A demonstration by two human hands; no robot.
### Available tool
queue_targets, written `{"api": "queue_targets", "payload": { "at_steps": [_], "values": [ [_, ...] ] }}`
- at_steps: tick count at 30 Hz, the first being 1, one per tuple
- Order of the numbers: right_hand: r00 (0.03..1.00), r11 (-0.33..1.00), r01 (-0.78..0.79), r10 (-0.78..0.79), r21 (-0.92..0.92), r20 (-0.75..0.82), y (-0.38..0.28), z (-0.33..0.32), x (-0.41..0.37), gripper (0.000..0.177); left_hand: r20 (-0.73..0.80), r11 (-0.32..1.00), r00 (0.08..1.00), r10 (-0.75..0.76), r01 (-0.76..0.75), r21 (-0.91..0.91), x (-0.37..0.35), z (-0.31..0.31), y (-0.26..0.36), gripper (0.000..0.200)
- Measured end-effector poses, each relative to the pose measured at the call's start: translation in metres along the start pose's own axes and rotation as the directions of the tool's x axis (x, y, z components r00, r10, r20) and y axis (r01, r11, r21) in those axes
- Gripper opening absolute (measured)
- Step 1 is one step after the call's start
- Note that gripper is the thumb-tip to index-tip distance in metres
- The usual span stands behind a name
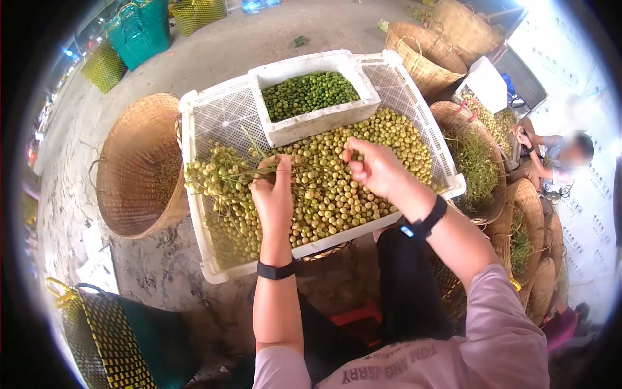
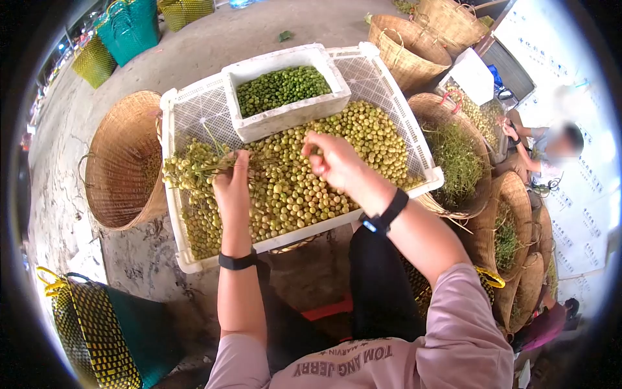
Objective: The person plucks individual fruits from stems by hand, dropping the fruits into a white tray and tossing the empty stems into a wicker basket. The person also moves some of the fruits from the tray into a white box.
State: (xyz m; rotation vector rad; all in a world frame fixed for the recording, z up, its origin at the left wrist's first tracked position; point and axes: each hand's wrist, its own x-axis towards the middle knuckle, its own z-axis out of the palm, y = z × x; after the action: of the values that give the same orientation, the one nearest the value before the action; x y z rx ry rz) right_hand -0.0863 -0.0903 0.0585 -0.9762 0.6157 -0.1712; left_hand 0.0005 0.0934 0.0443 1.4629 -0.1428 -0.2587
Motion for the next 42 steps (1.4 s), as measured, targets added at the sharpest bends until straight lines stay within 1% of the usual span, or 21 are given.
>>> {"api": "queue_targets", "payload": {
  "at_steps": [3,5,7,8,10,11,14,16,17,18,22,24,26,28,30,32,34,36,39,40,42],
  "values": [
    [0.986,0.993,-0.005,0.025,0.119,-0.167,-0.025,-0.012,0.055,0.009,0.051,0.98,0.998,-0.049,0.058,-0.192,0.009,-0.008,-0.016,0.018],
    [0.993,0.95,0.115,-0.114,0.292,-0.023,-0.057,-0.008,0.087,0.013,0.099,0.981,0.995,-0.035,0.053,-0.185,0.013,-0.013,-0.02,0.021],
    [0.965,0.966,0.252,-0.246,0.059,-0.095,-0.078,0.013,0.098,0.057,0.12,0.989,0.992,-0.043,0.059,-0.136,0.015,-0.015,-0.023,0.021],
    [0.965,0.967,0.247,-0.24,0.065,-0.108,-0.076,0.014,0.096,0.057,0.137,0.994,0.99,-0.037,0.05,-0.094,0.016,-0.014,-0.023,0.021],
    [0.952,0.842,0.252,-0.303,-0.477,-0.033,-0.069,0.026,0.072,0.079,0.184,0.984,0.98,-0.078,0.106,-0.147,0.014,-0.012,-0.017,0.02],
    [0.957,0.791,0.289,-0.258,-0.54,0.134,-0.059,0.025,0.059,0.085,0.221,0.986,0.971,-0.086,0.115,-0.122,0.013,-0.011,-0.017,0.019],
    [0.883,0.631,0.391,-0.053,-0.67,0.466,-0.026,0.031,0.014,0.08,0.267,0.983,0.959,-0.096,0.134,-0.128,0.004,0.003,-0.022,0.018],
    [0.811,0.333,0.566,-0.057,-0.754,0.583,-0.01,0.019,-0.018,0.081,0.333,0.97,0.941,-0.058,0.132,-0.205,-0.01,0.019,-0.016,0.019],
    [0.8,0.262,0.594,-0.095,-0.76,0.592,-0.008,0.013,-0.035,0.082,0.384,0.986,0.916,-0.116,0.154,-0.07,-0.019,0.022,-0.014,0.02],
    [0.785,0.187,0.619,-0.133,-0.763,0.605,-0.008,0.006,-0.05,0.083,0.4,0.965,0.907,-0.133,0.211,-0.157,-0.027,0.033,-0.017,0.02],
    [0.861,0.096,0.489,-0.215,-0.867,0.461,-0.019,-0.043,-0.094,0.074,0.487,0.879,0.809,-0.329,0.451,-0.157,-0.071,0.098,-0.036,0.019],
    [0.901,0.003,0.383,-0.224,-0.924,0.373,-0.03,-0.072,-0.111,0.067,0.562,0.836,0.791,-0.241,0.464,-0.294,-0.102,0.141,-0.04,0.016],
    [0.851,-0.106,0.363,-0.366,-0.926,0.376,-0.034,-0.113,-0.126,0.061,0.599,0.871,0.763,-0.244,0.444,-0.211,-0.123,0.181,-0.043,0.024],
    [0.772,-0.094,0.347,-0.536,-0.933,0.341,-0.04,-0.157,-0.131,0.053,0.703,0.91,0.702,-0.117,0.359,-0.206,-0.133,0.217,-0.044,0.037],
    [0.757,-0.184,0.196,-0.596,-0.963,0.268,-0.058,-0.194,-0.14,0.045,0.597,0.931,0.802,0.002,0.216,-0.294,-0.155,0.254,-0.044,0.052],
    [0.725,-0.031,0.094,-0.683,-0.995,0.09,-0.084,-0.218,-0.145,0.038,0.514,0.978,0.835,0.196,-0.126,-0.168,-0.164,0.275,-0.054,0.063],
    [0.637,-0.102,-0.173,-0.77,-0.98,-0.032,-0.116,-0.246,-0.151,0.041,0.565,0.965,0.797,0.214,-0.263,0.006,-0.17,0.264,-0.04,0.06],
    [0.523,-0.181,-0.213,-0.851,-0.96,0.044,-0.146,-0.302,-0.138,0.052,0.676,0.992,0.726,0.124,-0.103,-0.071,-0.171,0.244,-0.037,0.052],
    [0.539,-0.194,-0.303,-0.842,-0.933,0.0,-0.177,-0.378,-0.105,0.064,0.736,0.997,0.677,0.014,-0.064,0.04,-0.165,0.197,-0.031,0.037],
    [0.604,-0.266,-0.334,-0.797,-0.904,0.011,-0.176,-0.396,-0.098,0.073,0.739,0.995,0.674,0.004,-0.075,0.064,-0.161,0.183,-0.037,0.032],
    [0.657,-0.128,-0.48,-0.708,-0.868,-0.259,-0.173,-0.421,-0.088,0.078,0.716,0.989,0.686,-0.127,0.034,0.143,-0.157,0.15,-0.015,0.027]
  ]
}}
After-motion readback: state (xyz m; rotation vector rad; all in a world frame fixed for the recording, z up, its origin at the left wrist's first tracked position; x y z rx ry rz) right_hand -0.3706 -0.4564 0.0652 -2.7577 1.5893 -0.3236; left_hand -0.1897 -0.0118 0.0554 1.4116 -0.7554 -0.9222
